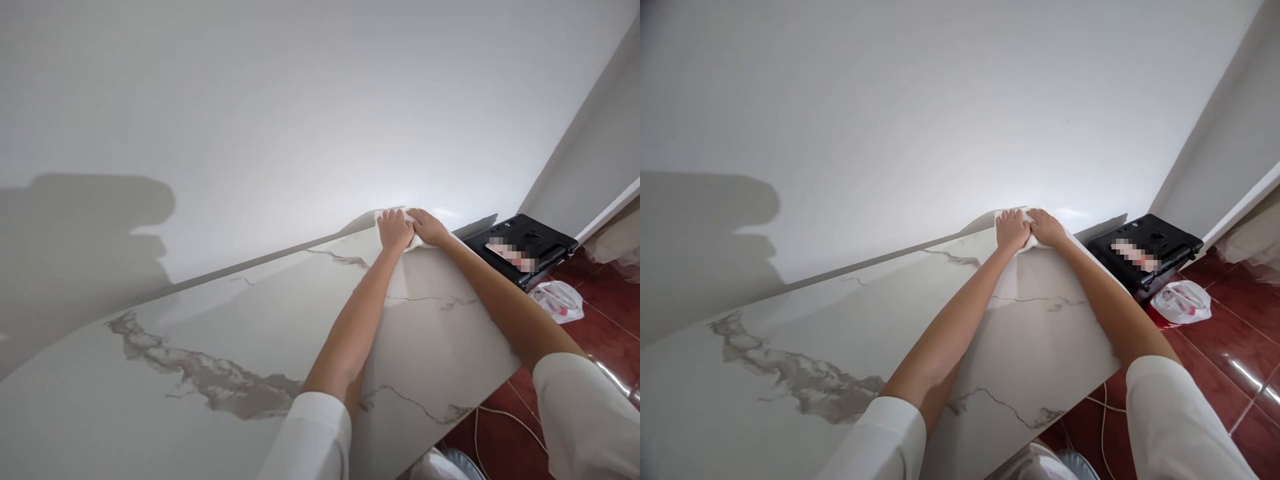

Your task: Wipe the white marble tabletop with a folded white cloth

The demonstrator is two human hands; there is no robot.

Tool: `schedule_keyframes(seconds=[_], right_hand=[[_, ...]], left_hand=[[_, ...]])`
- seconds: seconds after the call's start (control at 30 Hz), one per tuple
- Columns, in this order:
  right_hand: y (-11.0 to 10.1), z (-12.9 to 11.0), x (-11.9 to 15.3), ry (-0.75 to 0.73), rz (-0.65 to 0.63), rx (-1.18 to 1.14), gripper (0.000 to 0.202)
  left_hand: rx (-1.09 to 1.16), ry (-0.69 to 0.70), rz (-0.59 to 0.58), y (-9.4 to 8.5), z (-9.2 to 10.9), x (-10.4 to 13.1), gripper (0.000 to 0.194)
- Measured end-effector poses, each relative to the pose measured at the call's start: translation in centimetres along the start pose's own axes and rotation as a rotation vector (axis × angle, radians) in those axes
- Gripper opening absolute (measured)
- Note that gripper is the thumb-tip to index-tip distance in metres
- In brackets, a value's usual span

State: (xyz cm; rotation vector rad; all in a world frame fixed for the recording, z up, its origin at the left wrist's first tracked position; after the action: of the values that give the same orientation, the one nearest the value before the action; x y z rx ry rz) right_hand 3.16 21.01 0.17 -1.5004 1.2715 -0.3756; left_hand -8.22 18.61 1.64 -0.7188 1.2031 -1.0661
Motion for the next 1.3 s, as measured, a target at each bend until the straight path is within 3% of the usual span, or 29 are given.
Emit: schedule_keyframes(seconds=[0.2,0.4,0.67,0.93,1.3], right_hand=[[-1.1,1.3,0.6,0.061,-0.007,-0.071,0.054],[-1.7,1.9,2.1,0.030,-0.011,-0.063,0.052],[-2.5,2.1,6.2,0.012,-0.033,0.036,0.051],[-3.5,1.1,11.7,0.057,0.020,0.095,0.050],[-5.9,-2.5,18.2,0.038,0.022,0.162,0.053]], left_hand=[[-0.024,-0.006,0.008,0.5,1.6,0.5,0.040],[0.027,0.008,-0.033,-0.1,2.5,2.3,0.048],[0.089,0.054,-0.051,-1.0,4.0,5.6,0.048],[0.096,0.144,-0.049,-2.1,5.6,9.6,0.046],[0.099,0.174,-0.089,-4.4,7.5,15.4,0.044]])
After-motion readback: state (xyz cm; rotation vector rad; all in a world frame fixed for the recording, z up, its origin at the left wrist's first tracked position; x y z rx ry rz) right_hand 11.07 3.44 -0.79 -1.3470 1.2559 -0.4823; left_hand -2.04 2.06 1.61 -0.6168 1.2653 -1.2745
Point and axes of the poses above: each hand's wrist, its own x-axis away from the middle knuckle, its own y-axis out of the palm, z = x × y, the point moved 4 cm from there along -x, towards the middle knuckle, and after that the axes turned 7 degrees about -y, right-handed, at the moved point
